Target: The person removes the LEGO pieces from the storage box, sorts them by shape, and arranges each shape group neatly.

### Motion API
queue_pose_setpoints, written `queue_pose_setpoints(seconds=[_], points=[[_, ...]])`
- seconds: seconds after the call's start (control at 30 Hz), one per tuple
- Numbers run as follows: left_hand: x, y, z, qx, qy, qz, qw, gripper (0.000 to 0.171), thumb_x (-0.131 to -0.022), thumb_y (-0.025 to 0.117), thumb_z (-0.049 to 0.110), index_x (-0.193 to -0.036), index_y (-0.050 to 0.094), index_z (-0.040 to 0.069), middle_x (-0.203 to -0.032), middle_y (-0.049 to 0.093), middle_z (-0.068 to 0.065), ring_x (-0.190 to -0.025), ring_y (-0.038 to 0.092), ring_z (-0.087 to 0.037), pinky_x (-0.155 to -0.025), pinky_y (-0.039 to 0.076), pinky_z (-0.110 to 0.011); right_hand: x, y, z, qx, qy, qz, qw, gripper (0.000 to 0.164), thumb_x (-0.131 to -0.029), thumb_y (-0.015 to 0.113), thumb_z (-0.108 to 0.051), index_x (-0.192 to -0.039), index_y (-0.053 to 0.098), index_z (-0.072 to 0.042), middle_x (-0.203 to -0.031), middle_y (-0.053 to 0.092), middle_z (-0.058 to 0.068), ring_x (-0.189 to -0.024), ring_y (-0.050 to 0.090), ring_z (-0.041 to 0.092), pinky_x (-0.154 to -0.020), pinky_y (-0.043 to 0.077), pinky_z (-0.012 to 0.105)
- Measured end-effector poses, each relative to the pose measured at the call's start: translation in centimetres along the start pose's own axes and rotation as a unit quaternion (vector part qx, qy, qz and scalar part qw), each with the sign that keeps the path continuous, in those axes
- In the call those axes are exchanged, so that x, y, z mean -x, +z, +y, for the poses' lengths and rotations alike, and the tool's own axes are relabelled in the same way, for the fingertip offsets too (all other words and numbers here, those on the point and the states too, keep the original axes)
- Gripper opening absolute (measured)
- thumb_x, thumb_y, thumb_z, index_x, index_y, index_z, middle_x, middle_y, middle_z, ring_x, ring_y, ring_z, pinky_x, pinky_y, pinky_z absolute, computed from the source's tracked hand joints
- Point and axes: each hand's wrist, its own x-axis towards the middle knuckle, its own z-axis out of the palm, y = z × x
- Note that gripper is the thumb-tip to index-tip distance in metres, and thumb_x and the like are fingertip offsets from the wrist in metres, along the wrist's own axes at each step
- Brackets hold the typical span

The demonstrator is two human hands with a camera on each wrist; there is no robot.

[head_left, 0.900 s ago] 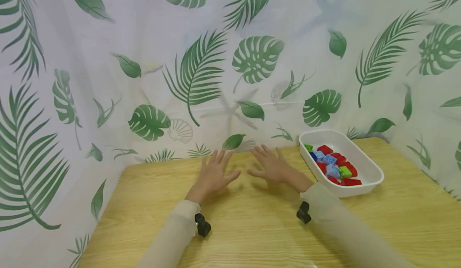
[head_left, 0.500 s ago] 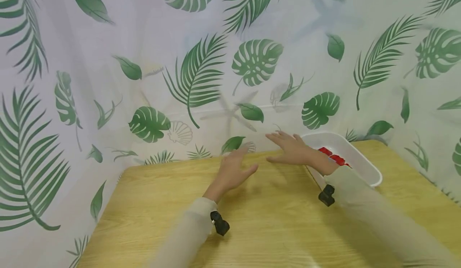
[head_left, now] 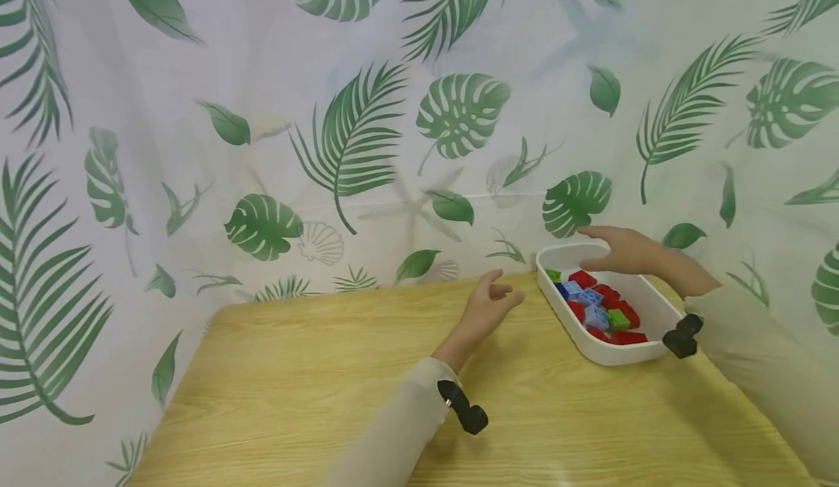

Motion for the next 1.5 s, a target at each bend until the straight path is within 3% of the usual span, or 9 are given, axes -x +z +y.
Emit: queue_pose_setpoints(seconds=[0.2,0.4,0.6,0.8,1.07,1.23,1.5], points=[[-1.1,2.8,-0.3,0.074,-0.027,0.035,0.9963,0.061,-0.091,0.073,0.013,-0.147,0.05,0.004,-0.123,0.071,-0.015,-0.111,0.07,-0.024,-0.096,0.056,-0.036,1.4,-0.4,5.2,-0.045,0.058,-0.041,0.996,0.075,-0.095,0.07,-0.029,-0.146,0.037,0.015,-0.14,0.046,0.044,-0.127,0.047,0.062,-0.094,0.05,0.066],[-1.6,5.5,-1.1,0.136,-0.052,0.042,0.9885,0.055,-0.09,0.071,0.002,-0.142,0.053,-0.003,-0.118,0.072,-0.019,-0.103,0.073,-0.028,-0.095,0.057,-0.04,2.2,0.0,9.2,-0.12,0.089,-0.084,0.985,0.067,-0.099,0.064,-0.02,-0.145,0.033,0.02,-0.14,0.044,0.046,-0.125,0.052,0.059,-0.09,0.056,0.059],[-1.9,7.4,-1.5,0.156,-0.058,0.051,0.9847,0.05,-0.089,0.069,-0.002,-0.138,0.056,-0.006,-0.115,0.073,-0.02,-0.097,0.072,-0.024,-0.094,0.058,-0.042,2.3,0.6,11.2,-0.188,0.111,-0.102,0.971,0.063,-0.099,0.063,-0.013,-0.143,0.034,0.022,-0.136,0.05,0.045,-0.116,0.063,0.049,-0.089,0.058,0.054],[-2.3,8.6,-1.3,0.166,-0.063,0.063,0.9821,0.048,-0.085,0.072,-0.003,-0.132,0.063,-0.002,-0.104,0.073,-0.012,-0.085,0.067,-0.015,-0.088,0.059,-0.035,2.0,1.1,12.1,-0.207,0.118,-0.098,0.966,0.058,-0.098,0.064,-0.014,-0.139,0.043,0.02,-0.141,0.047,0.043,-0.115,0.064,0.045,-0.091,0.057,0.054],[-2.7,8.9,-1.3,0.19,-0.063,0.074,0.977,0.049,-0.079,0.074,-0.009,-0.127,0.068,0.0,-0.097,0.071,-0.008,-0.081,0.066,-0.015,-0.084,0.06,-0.033,1.5,1.0,12.2,-0.213,0.119,-0.098,0.965,0.052,-0.096,0.065,-0.009,-0.135,0.049,0.021,-0.138,0.052,0.041,-0.11,0.068,0.038,-0.09,0.057,0.053],[-2.8,8.3,-1.3,0.184,-0.063,0.061,0.9791,0.047,-0.08,0.076,-0.009,-0.125,0.068,0.001,-0.096,0.073,-0.007,-0.082,0.069,-0.015,-0.084,0.061,-0.034,1.3,0.8,12.0,-0.213,0.123,-0.106,0.963,0.051,-0.096,0.065,-0.008,-0.134,0.049,0.021,-0.134,0.055,0.04,-0.108,0.069,0.036,-0.09,0.058,0.053],[-2.6,6.1,-1.1,0.11,-0.071,0.024,0.991,0.039,-0.082,0.079,-0.004,-0.118,0.068,0.004,-0.094,0.074,-0.005,-0.085,0.069,-0.015,-0.09,0.059,-0.035,1.1,0.9,11.1,-0.217,0.124,-0.117,0.961,0.054,-0.095,0.068,-0.012,-0.136,0.049,0.018,-0.131,0.06,0.035,-0.106,0.07,0.032,-0.09,0.058,0.052]])
